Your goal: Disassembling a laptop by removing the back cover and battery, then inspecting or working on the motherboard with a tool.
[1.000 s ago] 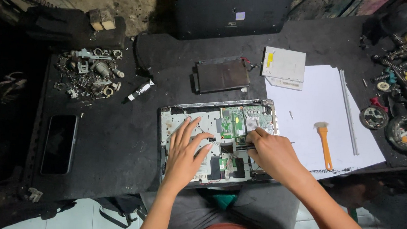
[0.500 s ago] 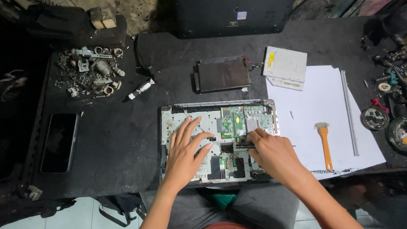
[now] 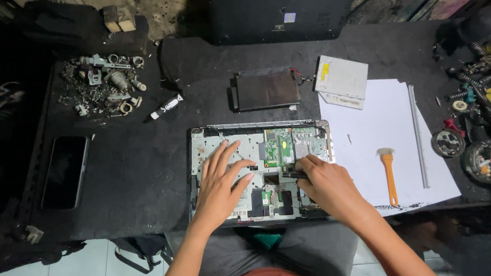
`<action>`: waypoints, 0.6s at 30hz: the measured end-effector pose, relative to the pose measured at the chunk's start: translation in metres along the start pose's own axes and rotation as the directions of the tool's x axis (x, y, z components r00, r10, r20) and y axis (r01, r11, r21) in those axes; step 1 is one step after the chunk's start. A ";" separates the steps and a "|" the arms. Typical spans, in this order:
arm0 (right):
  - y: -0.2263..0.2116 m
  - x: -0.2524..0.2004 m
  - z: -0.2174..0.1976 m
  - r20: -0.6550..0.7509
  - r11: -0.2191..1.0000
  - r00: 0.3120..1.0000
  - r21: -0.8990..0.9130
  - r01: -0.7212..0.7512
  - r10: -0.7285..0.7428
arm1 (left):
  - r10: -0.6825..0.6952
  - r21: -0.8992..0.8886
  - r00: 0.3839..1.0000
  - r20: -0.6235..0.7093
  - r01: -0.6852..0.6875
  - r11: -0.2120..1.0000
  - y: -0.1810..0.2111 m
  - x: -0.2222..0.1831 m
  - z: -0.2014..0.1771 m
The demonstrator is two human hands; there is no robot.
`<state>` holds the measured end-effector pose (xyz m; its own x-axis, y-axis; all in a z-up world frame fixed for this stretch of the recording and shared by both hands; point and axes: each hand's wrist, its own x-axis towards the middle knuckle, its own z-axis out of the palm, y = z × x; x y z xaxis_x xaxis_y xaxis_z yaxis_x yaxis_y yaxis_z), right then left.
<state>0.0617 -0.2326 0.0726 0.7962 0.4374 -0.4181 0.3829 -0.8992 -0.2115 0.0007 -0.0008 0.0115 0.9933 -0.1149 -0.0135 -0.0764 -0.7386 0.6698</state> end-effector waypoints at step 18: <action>0.091 0.058 -0.079 -0.351 0.969 0.935 0.207 0.134 -0.054 | -0.040 -0.043 0.996 -0.081 0.036 0.998 -0.014 -0.001 0.011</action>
<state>0.1798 -0.2892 0.0986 0.8881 0.4545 -0.0690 0.3808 -0.8114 -0.4435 -0.0006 0.0019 -0.0060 0.9993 -0.0312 0.0205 -0.0367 -0.7129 0.7003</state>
